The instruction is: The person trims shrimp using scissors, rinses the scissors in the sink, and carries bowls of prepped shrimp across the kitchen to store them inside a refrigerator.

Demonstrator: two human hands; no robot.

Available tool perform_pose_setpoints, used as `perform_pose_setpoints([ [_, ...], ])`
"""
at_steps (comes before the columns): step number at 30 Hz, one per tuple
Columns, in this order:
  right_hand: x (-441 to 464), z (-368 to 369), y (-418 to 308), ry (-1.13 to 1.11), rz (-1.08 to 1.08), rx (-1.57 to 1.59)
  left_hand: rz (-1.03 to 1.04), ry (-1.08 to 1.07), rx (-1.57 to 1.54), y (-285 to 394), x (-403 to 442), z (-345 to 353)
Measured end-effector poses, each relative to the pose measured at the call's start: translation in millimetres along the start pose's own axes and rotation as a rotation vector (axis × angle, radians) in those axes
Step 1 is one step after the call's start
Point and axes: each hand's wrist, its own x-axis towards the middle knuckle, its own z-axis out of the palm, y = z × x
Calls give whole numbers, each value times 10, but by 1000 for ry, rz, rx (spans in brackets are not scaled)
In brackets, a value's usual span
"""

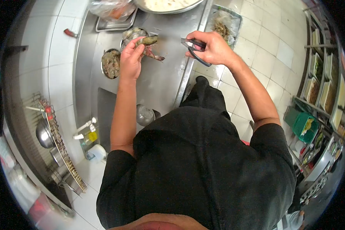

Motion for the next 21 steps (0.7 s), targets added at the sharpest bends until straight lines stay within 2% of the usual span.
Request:
perform_pose_setpoints([
  [4, -212, -136, 122, 7, 172, 78, -48, -65, -51, -178, 208, 221],
  [9, -436, -293, 287, 94, 207, 67, -103, -206, -64, -379, 427, 551],
  [12, -559, -355, 438, 150, 308, 49, -143, -248, -66, -517, 535, 743],
  [21, -844, -429, 741, 300, 403, 142, -269, -272, -125, -786, 771, 1239],
])
